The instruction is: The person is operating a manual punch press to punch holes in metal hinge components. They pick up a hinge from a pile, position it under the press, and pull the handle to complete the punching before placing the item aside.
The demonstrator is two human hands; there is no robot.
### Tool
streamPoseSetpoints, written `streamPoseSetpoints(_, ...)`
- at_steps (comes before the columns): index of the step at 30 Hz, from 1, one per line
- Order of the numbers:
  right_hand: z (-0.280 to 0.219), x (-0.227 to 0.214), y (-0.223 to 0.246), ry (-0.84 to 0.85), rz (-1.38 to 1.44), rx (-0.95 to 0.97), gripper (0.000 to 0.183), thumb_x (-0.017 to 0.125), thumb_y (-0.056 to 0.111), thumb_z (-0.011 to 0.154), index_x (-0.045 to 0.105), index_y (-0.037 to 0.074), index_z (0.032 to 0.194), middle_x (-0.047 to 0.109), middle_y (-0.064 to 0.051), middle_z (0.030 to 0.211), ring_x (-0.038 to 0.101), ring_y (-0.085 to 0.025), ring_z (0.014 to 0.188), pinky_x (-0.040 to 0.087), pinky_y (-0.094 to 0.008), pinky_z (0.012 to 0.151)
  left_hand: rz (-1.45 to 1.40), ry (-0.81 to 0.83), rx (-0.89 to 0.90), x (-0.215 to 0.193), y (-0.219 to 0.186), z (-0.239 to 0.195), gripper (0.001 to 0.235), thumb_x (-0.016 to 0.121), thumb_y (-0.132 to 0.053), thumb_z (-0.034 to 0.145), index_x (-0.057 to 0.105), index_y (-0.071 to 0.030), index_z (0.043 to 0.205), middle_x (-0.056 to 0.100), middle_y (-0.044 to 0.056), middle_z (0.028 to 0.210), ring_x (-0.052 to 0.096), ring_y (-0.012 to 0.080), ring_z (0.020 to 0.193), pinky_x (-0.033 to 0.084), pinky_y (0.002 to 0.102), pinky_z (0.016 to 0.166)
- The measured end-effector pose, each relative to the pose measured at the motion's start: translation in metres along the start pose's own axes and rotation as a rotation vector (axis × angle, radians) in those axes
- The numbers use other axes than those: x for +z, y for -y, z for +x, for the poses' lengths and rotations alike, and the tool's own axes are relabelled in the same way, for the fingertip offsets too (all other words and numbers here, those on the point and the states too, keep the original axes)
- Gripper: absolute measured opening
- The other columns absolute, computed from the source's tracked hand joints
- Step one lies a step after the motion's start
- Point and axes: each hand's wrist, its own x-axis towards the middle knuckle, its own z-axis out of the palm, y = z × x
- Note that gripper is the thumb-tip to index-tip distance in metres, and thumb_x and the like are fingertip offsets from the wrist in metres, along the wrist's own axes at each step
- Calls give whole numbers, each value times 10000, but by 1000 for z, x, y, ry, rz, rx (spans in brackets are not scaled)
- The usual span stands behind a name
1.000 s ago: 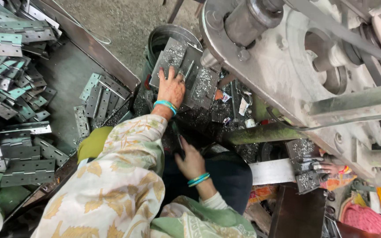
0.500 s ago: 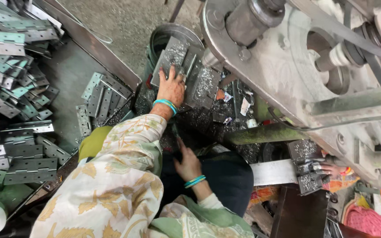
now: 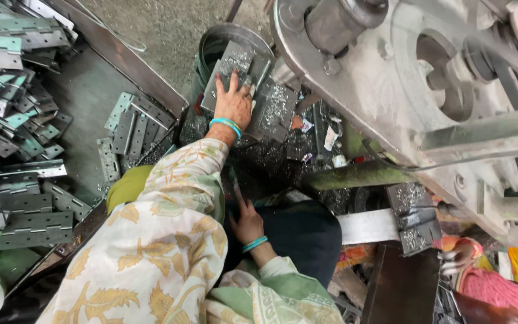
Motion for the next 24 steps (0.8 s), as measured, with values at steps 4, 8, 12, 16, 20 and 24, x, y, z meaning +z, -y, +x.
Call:
streamPoseSetpoints(4,16,-46,14,46,32,-28,772,725,223,837,419,243,1546,682,-176,1168,686,-412,1035,576,-492,852,54,-97,9,-2,2,3,405,500,-258,958,699,-85,1266,551,54,1475,293,389,1471,176,769,1111)
streamPoseSetpoints(8,31,-84,34,100,-20,-30,722,731,257,847,458,218,1514,701,-185,1141,673,-416,1050,562,-498,869,38,-136,48,-9,-1,-18,428,508,-294,956,710,-58,1250,577,82,1440,344,379,1426,193,749,1115)
streamPoseSetpoints(12,32,-91,46,126,-47,32,728,737,271,841,464,238,1515,692,-195,1170,666,-426,1052,553,-512,886,104,52,91,-30,-6,-57,373,531,-261,964,717,-68,1223,616,94,1364,373,392,1420,208,729,1139)
streamPoseSetpoints(16,31,-86,42,69,-25,-25,721,743,273,828,479,225,1497,693,-196,1198,665,-429,1065,554,-518,878,128,36,130,-36,-8,-96,333,563,-230,938,740,-80,1176,654,85,1282,418,383,1388,239,706,1161)
streamPoseSetpoints(20,29,-85,41,72,-44,-5,712,741,295,832,480,240,1492,699,-192,1193,672,-416,1070,558,-514,882,200,-317,128,-22,-7,-96,374,570,-236,869,756,-78,1151,665,82,1254,451,363,1325,275,680,1111)
streamPoseSetpoints(24,29,-91,45,114,-21,10,769,733,295,832,433,213,1536,672,-232,1240,654,-435,1107,538,-513,922,163,-220,173,-20,-7,-87,295,563,-227,915,755,-85,1089,664,87,1197,471,363,1310,293,663,1134)
